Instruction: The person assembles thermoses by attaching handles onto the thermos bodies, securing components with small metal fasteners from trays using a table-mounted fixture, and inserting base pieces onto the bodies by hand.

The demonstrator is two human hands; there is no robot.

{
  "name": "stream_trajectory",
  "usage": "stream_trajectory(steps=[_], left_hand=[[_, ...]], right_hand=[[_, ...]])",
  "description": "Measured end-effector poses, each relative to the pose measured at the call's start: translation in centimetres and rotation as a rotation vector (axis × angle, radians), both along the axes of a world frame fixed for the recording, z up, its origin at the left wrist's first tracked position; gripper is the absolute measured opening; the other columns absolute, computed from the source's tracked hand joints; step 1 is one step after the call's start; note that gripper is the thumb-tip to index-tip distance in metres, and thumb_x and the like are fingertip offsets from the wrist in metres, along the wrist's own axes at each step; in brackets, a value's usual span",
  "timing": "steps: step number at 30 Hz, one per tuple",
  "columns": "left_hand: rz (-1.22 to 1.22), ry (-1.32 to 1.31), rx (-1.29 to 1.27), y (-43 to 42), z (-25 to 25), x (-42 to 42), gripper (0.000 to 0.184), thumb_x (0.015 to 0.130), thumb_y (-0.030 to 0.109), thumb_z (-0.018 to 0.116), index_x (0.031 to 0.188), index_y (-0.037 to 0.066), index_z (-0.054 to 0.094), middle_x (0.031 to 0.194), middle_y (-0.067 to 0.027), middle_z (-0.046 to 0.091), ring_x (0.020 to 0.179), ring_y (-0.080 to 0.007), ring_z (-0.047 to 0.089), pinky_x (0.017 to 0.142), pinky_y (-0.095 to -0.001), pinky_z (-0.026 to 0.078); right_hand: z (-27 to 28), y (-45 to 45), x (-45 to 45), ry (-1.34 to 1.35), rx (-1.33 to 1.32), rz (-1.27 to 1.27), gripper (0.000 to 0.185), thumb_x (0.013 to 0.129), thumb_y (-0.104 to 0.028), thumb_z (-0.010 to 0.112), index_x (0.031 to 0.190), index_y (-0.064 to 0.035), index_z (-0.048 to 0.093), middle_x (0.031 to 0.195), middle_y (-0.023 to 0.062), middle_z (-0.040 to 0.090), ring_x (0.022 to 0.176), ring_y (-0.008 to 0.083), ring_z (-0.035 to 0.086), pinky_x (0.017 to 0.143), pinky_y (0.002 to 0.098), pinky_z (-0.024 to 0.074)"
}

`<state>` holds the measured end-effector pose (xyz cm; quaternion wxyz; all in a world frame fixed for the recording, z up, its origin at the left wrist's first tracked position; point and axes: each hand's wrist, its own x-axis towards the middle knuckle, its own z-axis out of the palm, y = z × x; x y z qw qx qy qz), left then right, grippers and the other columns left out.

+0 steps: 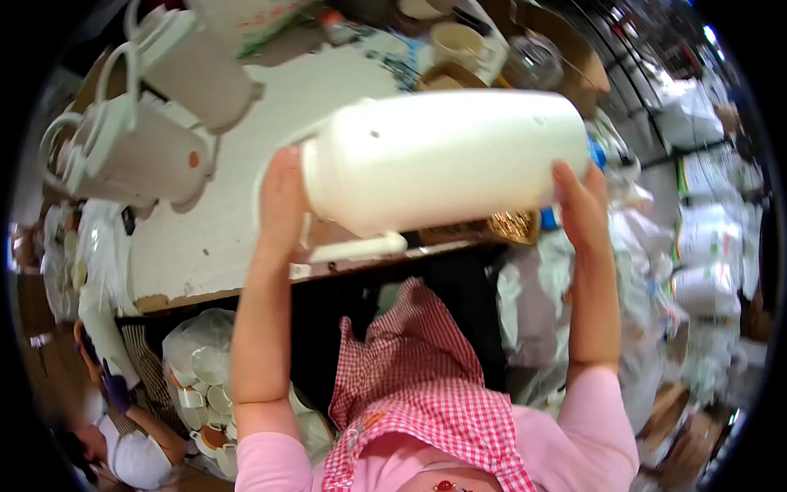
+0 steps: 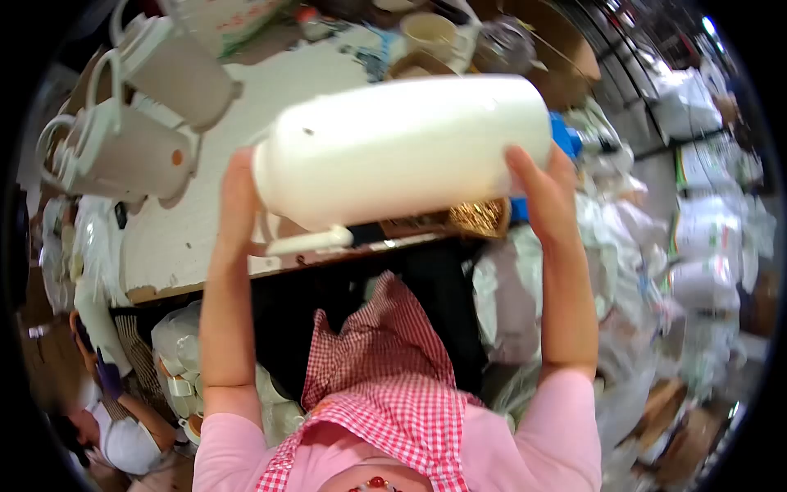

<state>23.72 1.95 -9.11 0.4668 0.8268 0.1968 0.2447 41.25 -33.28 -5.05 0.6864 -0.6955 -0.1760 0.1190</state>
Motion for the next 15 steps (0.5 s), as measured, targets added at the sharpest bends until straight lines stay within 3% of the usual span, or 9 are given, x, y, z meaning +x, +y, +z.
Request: stream_trajectory(steps=[1, 3, 5, 7, 8, 9, 12, 15], left_hand=[[-0.031, 0.002, 0.046, 0.2, 1.0, -0.4, 0.036, 0.107, 0.026, 0.04, 0.124, 0.001, 0.059, 0.106, -0.013, 0.063, 0.1, -0.022, 0.057, 0.091, -0.0336, 0.046], [0.045, -0.159, 0.224, -0.4, 2.6, 0.8, 0.033, 0.104, 0.024, 0.05, 0.125, 0.003, 0.062, 0.119, -0.0131, 0.064, 0.11, -0.023, 0.058, 0.098, -0.0337, 0.044], [-0.046, -0.237, 0.298, -3.5, 7.0, 2.6, 0.033, 0.1, 0.024, 0.058, 0.125, 0.004, 0.064, 0.124, -0.0117, 0.065, 0.114, -0.0218, 0.059, 0.101, -0.0329, 0.044], [-0.157, -0.214, 0.293, -5.8, 7.5, 3.1, 0.034, 0.099, 0.024, 0.062, 0.125, 0.004, 0.065, 0.126, -0.0108, 0.065, 0.115, -0.0208, 0.06, 0.101, -0.0323, 0.043], [-0.187, -0.154, 0.231, -6.3, 7.4, 3.4, 0.035, 0.098, 0.024, 0.063, 0.127, 0.004, 0.065, 0.127, -0.0106, 0.065, 0.117, -0.0203, 0.059, 0.102, -0.0318, 0.043], [-0.212, -0.091, 0.172, -6.3, 7.4, 3.8, 0.036, 0.097, 0.024, 0.065, 0.128, 0.004, 0.065, 0.128, -0.0103, 0.065, 0.118, -0.0197, 0.059, 0.103, -0.0314, 0.043], [-0.226, -0.054, 0.196, -5.7, 7.0, 4.0, 0.036, 0.098, 0.024, 0.063, 0.13, 0.005, 0.064, 0.128, -0.0088, 0.065, 0.119, -0.0176, 0.058, 0.103, -0.03, 0.042], [-0.242, -0.077, 0.254, -5.2, 6.5, 4.1, 0.036, 0.099, 0.024, 0.064, 0.13, 0.006, 0.064, 0.127, -0.0087, 0.065, 0.116, -0.017, 0.059, 0.102, -0.0292, 0.043]], right_hand=[[0.5, 0.4, -0.3, 0.0, 0.022, 0.008, 0.041, 0.093, -0.025, 0.07, 0.121, 0.0041, 0.063, 0.11, 0.0084, 0.07, 0.097, 0.0157, 0.067, 0.087, 0.0315, 0.0531], [-0.3, 0.3, 0.4, 0.005, 0.015, 0.018, 0.037, 0.093, -0.025, 0.071, 0.116, 0.0032, 0.065, 0.103, 0.0068, 0.071, 0.091, 0.0137, 0.067, 0.079, 0.0295, 0.0546], [1.1, -0.1, -0.1, -0.062, -0.077, 0.018, 0.035, 0.092, -0.025, 0.072, 0.113, 0.0026, 0.066, 0.1, 0.007, 0.071, 0.088, 0.0131, 0.067, 0.077, 0.0297, 0.055], [0.4, -1.3, 0.0, -0.138, -0.088, 0.055, 0.037, 0.098, -0.032, 0.064, 0.117, 0.0003, 0.065, 0.105, 0.004, 0.07, 0.093, 0.0096, 0.062, 0.082, 0.0256, 0.0496], [0.2, -4.0, 0.6, -0.278, -0.318, -0.02, 0.031, 0.1, -0.03, 0.06, 0.11, -0.0008, 0.066, 0.102, 0.0053, 0.07, 0.09, 0.0119, 0.064, 0.08, 0.0262, 0.051], [-0.2, -6.0, 0.0, -0.205, 0.077, -0.109, 0.029, 0.099, -0.028, 0.06, 0.102, 0.0004, 0.068, 0.094, 0.0114, 0.073, 0.09, 0.0175, 0.07, 0.076, 0.0302, 0.0566], [-1.6, -17.5, -1.8, 0.227, -0.042, -0.221, 0.024, 0.101, -0.021, 0.053, 0.105, -0.0014, 0.066, 0.099, 0.0117, 0.073, 0.084, 0.0182, 0.069, 0.077, 0.0323, 0.0553], [-9.7, -24.1, -6.3, 0.617, -0.37, -0.276, 0.026, 0.096, -0.018, 0.056, 0.114, -0.0004, 0.065, 0.105, 0.016, 0.072, 0.088, 0.0185, 0.069, 0.079, 0.0333, 0.055]])
